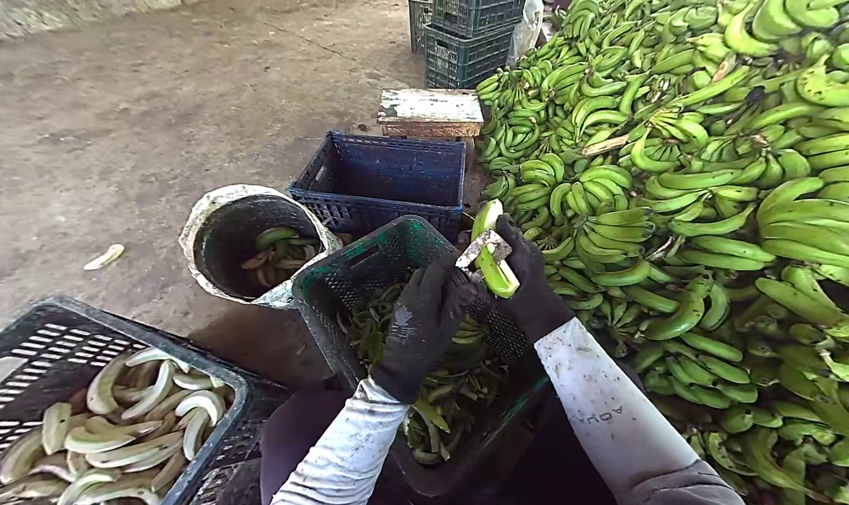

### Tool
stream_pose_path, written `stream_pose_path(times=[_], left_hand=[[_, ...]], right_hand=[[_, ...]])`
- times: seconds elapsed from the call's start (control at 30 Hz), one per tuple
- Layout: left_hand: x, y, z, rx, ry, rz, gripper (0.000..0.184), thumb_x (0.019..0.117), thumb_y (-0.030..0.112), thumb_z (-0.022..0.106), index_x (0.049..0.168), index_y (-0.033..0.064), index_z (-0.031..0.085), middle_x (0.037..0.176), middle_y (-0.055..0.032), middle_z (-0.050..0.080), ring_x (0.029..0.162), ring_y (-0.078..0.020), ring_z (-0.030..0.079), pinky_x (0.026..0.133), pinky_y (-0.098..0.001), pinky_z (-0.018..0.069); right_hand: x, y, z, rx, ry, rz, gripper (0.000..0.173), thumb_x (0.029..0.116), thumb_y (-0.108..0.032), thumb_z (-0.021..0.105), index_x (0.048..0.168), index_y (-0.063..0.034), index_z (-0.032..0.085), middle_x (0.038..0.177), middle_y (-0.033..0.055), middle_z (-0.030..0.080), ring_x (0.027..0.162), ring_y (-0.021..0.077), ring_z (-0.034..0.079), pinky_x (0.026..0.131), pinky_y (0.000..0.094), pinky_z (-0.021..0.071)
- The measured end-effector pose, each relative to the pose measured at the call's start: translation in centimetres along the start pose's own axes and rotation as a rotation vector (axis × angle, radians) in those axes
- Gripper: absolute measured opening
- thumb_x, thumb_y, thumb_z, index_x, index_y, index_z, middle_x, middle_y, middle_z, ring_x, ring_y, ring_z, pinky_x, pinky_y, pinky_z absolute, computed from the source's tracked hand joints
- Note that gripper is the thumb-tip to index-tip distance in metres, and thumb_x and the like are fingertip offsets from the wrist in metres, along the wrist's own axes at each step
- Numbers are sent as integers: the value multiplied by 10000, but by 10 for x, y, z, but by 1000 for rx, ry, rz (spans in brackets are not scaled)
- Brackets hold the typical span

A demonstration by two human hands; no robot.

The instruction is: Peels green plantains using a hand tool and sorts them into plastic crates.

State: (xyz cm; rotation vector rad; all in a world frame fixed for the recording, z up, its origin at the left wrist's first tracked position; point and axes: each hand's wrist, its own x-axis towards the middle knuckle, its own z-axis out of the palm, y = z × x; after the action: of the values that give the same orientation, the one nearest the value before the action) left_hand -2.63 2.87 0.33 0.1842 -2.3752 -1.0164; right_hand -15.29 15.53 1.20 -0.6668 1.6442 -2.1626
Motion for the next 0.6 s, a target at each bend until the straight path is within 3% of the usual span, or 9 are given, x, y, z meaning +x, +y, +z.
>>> stream_pose_path(times=[0.07, 0.13, 0.2, 0.27, 0.33, 0.43, 0.5, 0.6], left_hand=[[4, -4, -11, 74, -42, 0, 476, 1038, 387, 562, 1393, 70, 586, 1119, -161, 672, 941, -277, 680, 837, -482, 573], [15, -14, -25, 69, -67, -38, 448, 1060, 351, 550, 1395, 56, 574, 1156, -178, 666, 963, -294, 679, 850, -508, 567], [20, -26, -39, 8, -68, -97, 397, 1086, 330, 497, 1388, 83, 571, 1164, -160, 669, 955, -269, 682, 833, -500, 573], [19, -33, -49, -26, -41, -161, 358, 1096, 272, 485, 1403, 105, 564, 1236, -164, 671, 1023, -293, 688, 879, -539, 559], [17, -36, -48, -27, 6, -203, 350, 1076, 284, 529, 1380, 116, 573, 1230, -153, 674, 1034, -284, 682, 882, -542, 553], [16, -35, -36, 60, -8, -122, 359, 1076, 237, 528, 1359, 19, 566, 1167, -196, 665, 1009, -306, 676, 899, -521, 553], [16, -36, -25, 125, -17, -98, 380, 1057, 251, 561, 1372, 38, 576, 1129, -188, 665, 963, -310, 675, 862, -514, 560], [12, -38, -23, 241, -28, -71, 445, 1039, 333, 588, 1406, 82, 581, 1162, -195, 659, 1005, -349, 670, 865, -543, 554]], right_hand=[[-8, -3, -2, -47, -57, 96, 344, 1100, -368, 388, 1274, -159, 599, 1032, -15, 663, 872, 48, 642, 738, 246, 570], [-11, -13, 0, -29, -194, 205, 309, 1087, -322, 422, 1273, -156, 604, 986, -8, 682, 812, 48, 652, 701, 233, 575], [-10, -18, 4, -22, -353, 327, 391, 1083, -259, 421, 1459, -209, 514, 1003, 3, 681, 760, 57, 643, 663, 224, 564], [-8, -14, 4, -12, -425, 394, 430, 1083, -213, 391, 1504, -249, 472, 908, 35, 646, 631, 97, 624, 551, 253, 567], [-5, -10, 4, -50, -395, 384, 406, 1069, -237, 413, 1461, -250, 518, 1027, 47, 656, 764, 129, 643, 631, 287, 572], [-1, 6, 3, -159, -330, 319, 418, 1066, -291, 498, 1481, -241, 515, 1322, 14, 640, 1089, 119, 652, 913, 324, 561], [0, 8, 7, -138, -324, 299, 426, 1010, -197, 581, 1433, -168, 545, 1222, 53, 670, 1010, 134, 671, 864, 318, 579], [-1, 14, 3, -178, -410, 230, 401, 1024, -181, 576, 1422, -157, 532, 1282, 63, 642, 1100, 153, 649, 933, 352, 568]])
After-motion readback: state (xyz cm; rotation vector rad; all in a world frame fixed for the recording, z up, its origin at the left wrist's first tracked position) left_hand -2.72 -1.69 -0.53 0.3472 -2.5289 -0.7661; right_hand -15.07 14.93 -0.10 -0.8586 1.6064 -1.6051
